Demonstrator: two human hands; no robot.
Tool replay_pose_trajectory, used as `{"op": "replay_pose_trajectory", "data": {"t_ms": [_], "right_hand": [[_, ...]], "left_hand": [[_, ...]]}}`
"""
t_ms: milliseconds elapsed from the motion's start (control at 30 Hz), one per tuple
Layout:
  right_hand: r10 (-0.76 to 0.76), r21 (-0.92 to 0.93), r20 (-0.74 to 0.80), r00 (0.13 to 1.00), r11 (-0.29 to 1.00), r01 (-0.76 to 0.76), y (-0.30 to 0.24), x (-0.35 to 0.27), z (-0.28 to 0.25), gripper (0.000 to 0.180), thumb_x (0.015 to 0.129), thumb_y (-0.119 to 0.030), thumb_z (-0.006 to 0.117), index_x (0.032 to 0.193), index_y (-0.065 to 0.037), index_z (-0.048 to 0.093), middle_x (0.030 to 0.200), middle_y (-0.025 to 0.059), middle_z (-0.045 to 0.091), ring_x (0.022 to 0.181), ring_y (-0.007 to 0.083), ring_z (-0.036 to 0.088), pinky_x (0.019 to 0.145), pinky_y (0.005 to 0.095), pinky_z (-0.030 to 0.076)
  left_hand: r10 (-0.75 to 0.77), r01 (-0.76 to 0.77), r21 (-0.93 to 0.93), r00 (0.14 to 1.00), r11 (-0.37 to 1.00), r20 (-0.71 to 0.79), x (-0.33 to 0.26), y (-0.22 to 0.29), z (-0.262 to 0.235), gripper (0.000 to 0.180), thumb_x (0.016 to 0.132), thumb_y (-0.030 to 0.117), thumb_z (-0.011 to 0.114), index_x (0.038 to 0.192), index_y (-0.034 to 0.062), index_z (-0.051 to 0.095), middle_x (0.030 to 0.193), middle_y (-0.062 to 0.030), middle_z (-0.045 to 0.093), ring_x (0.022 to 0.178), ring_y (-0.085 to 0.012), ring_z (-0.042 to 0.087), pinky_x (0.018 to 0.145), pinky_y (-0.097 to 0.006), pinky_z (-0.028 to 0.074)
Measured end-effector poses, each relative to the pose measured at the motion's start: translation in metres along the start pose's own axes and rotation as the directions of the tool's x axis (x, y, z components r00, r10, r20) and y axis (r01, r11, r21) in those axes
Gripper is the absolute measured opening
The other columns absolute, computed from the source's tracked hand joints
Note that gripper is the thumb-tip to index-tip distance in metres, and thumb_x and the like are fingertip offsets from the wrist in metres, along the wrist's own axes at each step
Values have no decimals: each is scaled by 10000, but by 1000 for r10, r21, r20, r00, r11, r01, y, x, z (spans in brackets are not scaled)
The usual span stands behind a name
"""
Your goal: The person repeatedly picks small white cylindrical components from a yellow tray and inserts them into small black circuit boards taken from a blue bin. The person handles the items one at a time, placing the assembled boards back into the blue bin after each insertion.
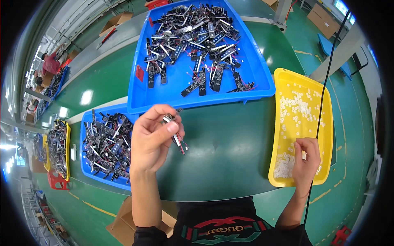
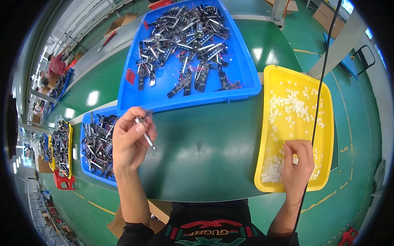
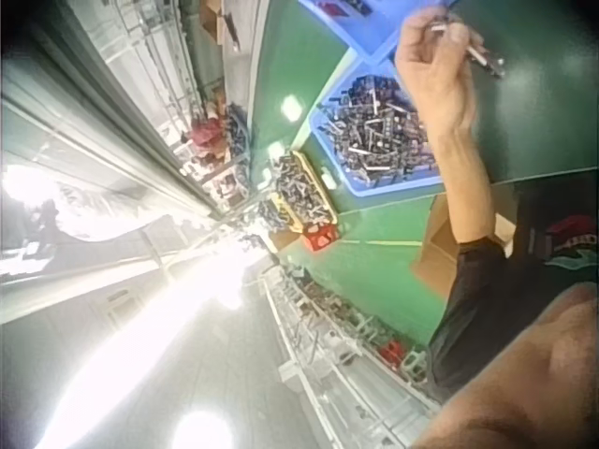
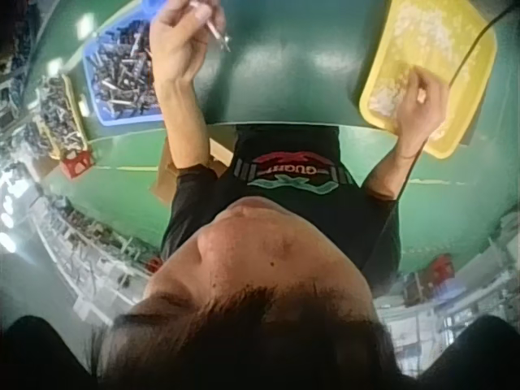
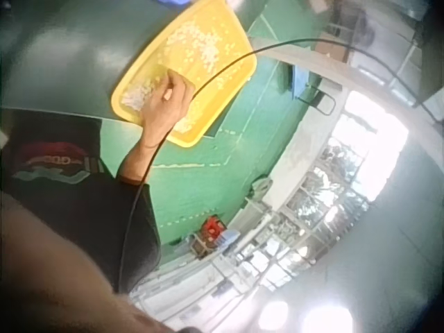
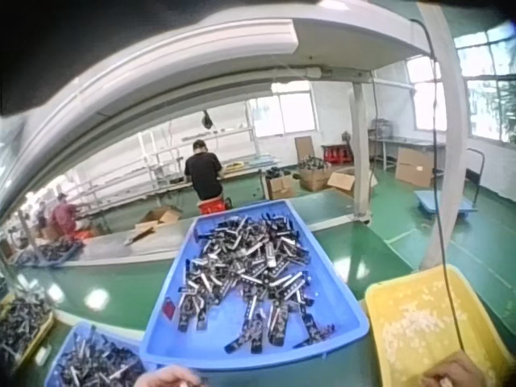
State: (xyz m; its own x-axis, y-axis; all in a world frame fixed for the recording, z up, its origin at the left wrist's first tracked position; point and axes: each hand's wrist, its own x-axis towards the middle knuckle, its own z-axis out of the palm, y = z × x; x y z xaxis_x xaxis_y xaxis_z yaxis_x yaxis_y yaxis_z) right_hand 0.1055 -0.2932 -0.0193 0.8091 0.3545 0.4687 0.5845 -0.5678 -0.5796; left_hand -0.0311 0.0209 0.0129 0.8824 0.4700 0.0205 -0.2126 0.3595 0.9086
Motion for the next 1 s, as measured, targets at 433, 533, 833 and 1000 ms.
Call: {"op": "replay_pose_trajectory", "data": {"t_ms": [433,533,833,1000], "right_hand": [[322,508,68,944,804,-310,-14,9,19,85,863,51,599,946,39,608,929,89,636,751,135,606,672,231,486],[364,773,228,903,496,-395,-29,7,16,90,867,27,605,954,38,625,867,112,667,715,136,623,635,238,494],[107,822,518,849,212,-528,-91,-11,85,138,883,34,598,1016,44,632,978,112,623,782,144,636,659,243,516],[73,852,453,889,260,-455,-95,-18,107,138,877,33,611,1013,48,629,986,106,596,792,142,633,653,240,516]], "left_hand": [[-119,119,-134,993,984,7,-18,-39,3,195,919,130,576,1074,21,533,747,-87,578,594,-161,561,534,-260,447],[-176,173,-49,982,984,-63,-21,-39,5,205,938,147,557,1093,20,513,700,-79,572,601,-169,586,556,-265,473],[-194,189,-54,972,981,-131,-23,-43,13,411,861,-2,619,1233,-12,445,866,-113,603,802,-235,654,728,-329,559],[-71,75,37,992,996,-104,-24,-48,12,379,836,-48,638,1170,-9,462,864,-120,614,810,-228,666,721,-310,572]]}}
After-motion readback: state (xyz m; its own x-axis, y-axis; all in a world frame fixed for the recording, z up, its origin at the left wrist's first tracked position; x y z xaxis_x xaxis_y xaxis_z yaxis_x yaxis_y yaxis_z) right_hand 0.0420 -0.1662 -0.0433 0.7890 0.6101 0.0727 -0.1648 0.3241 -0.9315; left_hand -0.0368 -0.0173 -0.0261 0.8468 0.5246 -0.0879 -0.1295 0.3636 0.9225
